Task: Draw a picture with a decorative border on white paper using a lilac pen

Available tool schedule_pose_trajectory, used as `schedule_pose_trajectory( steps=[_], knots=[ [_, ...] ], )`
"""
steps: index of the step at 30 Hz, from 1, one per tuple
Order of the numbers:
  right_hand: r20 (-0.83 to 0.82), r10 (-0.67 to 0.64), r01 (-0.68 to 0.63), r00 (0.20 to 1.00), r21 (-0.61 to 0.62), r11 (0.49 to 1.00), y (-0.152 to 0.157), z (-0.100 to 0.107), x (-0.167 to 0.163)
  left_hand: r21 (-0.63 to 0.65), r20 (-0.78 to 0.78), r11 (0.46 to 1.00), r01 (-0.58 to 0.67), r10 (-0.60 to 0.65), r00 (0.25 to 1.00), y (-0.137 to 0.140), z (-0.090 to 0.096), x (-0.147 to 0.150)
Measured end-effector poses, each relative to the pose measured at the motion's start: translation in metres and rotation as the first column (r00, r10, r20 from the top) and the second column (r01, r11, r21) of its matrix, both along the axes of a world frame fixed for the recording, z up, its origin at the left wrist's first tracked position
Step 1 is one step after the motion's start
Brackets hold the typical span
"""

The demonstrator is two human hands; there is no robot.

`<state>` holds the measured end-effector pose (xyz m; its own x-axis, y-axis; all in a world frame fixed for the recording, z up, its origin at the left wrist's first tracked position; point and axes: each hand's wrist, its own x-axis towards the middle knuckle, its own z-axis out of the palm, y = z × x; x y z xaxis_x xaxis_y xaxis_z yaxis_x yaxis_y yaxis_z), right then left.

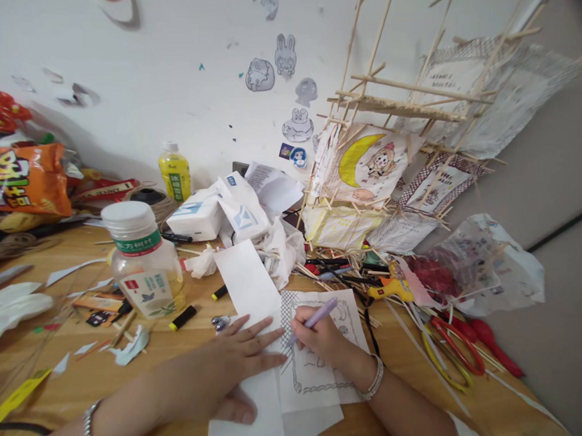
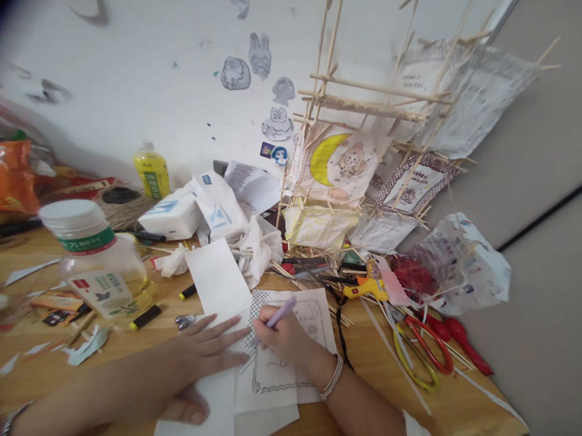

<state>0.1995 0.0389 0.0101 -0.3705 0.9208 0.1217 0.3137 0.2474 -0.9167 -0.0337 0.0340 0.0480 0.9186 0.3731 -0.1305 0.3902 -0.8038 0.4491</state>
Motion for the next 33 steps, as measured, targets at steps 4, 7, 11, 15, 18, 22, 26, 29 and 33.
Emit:
schedule_pose_trajectory(
  steps=[4,7,11,15,18,22,26,29,33],
  knots=[
    [-0.025,-0.015,0.014,1.000,-0.037,0.999,-0.0003,-0.0007,0.0002,0.001,-0.014,1.000,-0.003,0.003,1.000,-0.0007,0.0007,0.0006],
    [-0.019,-0.016,0.015,1.000,-0.027,1.000,-0.0003,-0.0021,0.0007,-0.006,-0.031,1.000,-0.008,0.008,0.999,-0.0009,0.0017,0.0011],
    [-0.012,-0.018,0.017,1.000,-0.052,0.999,0.0003,-0.0038,0.0015,0.004,-0.013,1.000,-0.004,0.004,1.000,-0.0012,0.0023,0.0009],
    [-0.007,-0.023,0.023,1.000,-0.038,0.999,0.0008,-0.0049,0.0023,0.023,-0.030,1.000,0.002,-0.001,1.000,-0.0018,0.0023,0.0008],
    [0.014,-0.027,0.027,1.000,-0.051,0.998,0.0005,-0.0050,0.0026,0.020,-0.023,1.000,-0.001,0.001,1.000,-0.0015,0.0003,0.0004],
    [0.009,-0.025,0.025,1.000,-0.062,0.998,0.0002,-0.0040,0.0027,0.016,0.015,1.000,0.003,-0.003,1.000,-0.0009,-0.0018,-0.0002],
    [0.004,-0.031,0.031,1.000,-0.063,0.998,0.0008,-0.0057,0.0033,-0.002,0.037,1.000,0.000,0.000,0.999,-0.0008,-0.0013,-0.0003],
    [-0.040,-0.055,0.050,0.998,-0.117,0.992,0.0014,-0.0076,0.0030,-0.007,0.038,1.000,-0.004,0.004,0.999,-0.0003,-0.0030,-0.0005],
    [-0.092,-0.119,0.105,0.989,-0.138,0.985,0.0024,-0.0037,0.0008,-0.012,0.024,1.000,-0.006,0.006,1.000,0.0011,-0.0050,-0.0001]
  ],
)
